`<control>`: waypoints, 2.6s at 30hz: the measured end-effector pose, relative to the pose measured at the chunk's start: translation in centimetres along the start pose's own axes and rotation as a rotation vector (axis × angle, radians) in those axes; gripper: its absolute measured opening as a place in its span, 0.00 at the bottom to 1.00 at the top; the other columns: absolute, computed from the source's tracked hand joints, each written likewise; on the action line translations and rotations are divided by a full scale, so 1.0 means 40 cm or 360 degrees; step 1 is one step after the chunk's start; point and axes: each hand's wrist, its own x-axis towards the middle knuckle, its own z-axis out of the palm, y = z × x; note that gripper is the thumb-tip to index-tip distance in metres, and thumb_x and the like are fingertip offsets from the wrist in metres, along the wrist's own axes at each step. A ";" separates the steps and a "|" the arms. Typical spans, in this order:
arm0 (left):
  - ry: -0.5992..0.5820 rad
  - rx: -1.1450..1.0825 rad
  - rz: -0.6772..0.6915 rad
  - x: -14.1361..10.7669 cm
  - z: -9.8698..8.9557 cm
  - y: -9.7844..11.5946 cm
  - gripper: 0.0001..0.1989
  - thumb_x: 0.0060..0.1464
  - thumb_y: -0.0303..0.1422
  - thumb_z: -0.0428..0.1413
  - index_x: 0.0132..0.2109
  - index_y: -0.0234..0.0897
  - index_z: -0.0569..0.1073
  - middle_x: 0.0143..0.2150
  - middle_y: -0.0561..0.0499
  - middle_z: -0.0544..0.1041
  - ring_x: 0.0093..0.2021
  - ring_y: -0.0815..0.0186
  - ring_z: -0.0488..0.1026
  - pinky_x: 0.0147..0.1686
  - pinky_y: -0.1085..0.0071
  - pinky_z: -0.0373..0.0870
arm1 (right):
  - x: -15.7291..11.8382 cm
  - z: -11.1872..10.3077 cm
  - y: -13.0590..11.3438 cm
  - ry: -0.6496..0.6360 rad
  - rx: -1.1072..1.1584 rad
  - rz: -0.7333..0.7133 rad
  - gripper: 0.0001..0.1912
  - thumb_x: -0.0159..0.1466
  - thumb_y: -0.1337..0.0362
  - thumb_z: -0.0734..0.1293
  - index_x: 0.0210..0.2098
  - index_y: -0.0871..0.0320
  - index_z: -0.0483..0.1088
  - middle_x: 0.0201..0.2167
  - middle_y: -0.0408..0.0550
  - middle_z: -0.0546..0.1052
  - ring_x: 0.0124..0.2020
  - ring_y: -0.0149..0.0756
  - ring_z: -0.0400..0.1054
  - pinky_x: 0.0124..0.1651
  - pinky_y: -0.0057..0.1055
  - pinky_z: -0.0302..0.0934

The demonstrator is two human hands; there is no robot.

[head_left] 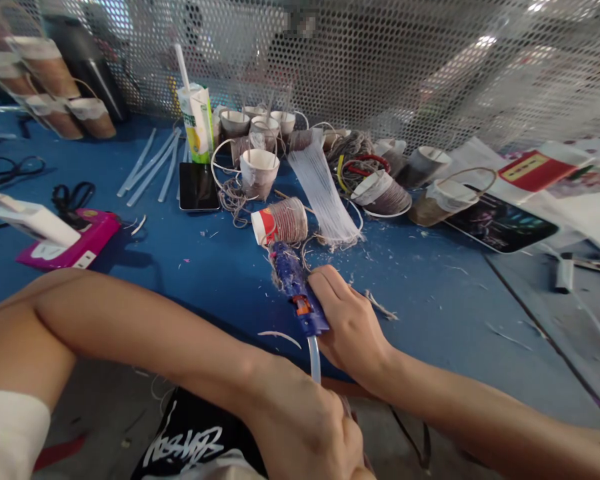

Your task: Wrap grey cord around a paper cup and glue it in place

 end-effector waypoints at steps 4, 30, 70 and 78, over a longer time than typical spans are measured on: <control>-0.0089 -0.0047 0.0035 0.004 0.008 0.002 0.20 0.54 0.39 0.54 0.19 0.39 0.57 0.12 0.58 0.50 0.11 0.72 0.43 0.11 0.71 0.34 | 0.004 -0.002 0.000 0.0020 0.0038 0.0063 0.09 0.59 0.75 0.57 0.34 0.55 0.57 0.31 0.46 0.64 0.26 0.33 0.57 0.26 0.28 0.58; 0.0142 0.0338 0.0301 -0.010 0.059 0.024 0.14 0.59 0.32 0.46 0.24 0.42 0.62 0.16 0.58 0.48 0.13 0.70 0.44 0.09 0.73 0.44 | 0.004 -0.001 -0.001 0.0033 0.0051 0.0126 0.09 0.58 0.74 0.57 0.34 0.54 0.57 0.30 0.46 0.65 0.25 0.33 0.57 0.24 0.28 0.54; 0.0141 0.0074 0.0105 0.004 0.071 0.026 0.32 0.47 0.48 0.60 0.20 0.39 0.43 0.14 0.61 0.38 0.11 0.75 0.33 0.10 0.74 0.27 | 0.003 -0.003 -0.006 0.0077 -0.0081 0.0088 0.10 0.57 0.76 0.57 0.32 0.55 0.57 0.28 0.44 0.62 0.25 0.33 0.56 0.23 0.29 0.52; 0.0122 -0.0063 0.0034 0.002 0.101 0.051 0.32 0.50 0.46 0.58 0.21 0.38 0.42 0.14 0.61 0.40 0.11 0.75 0.37 0.11 0.72 0.29 | -0.001 -0.002 -0.009 0.0074 -0.0069 0.0087 0.10 0.57 0.76 0.57 0.31 0.54 0.55 0.27 0.43 0.61 0.24 0.32 0.54 0.22 0.28 0.52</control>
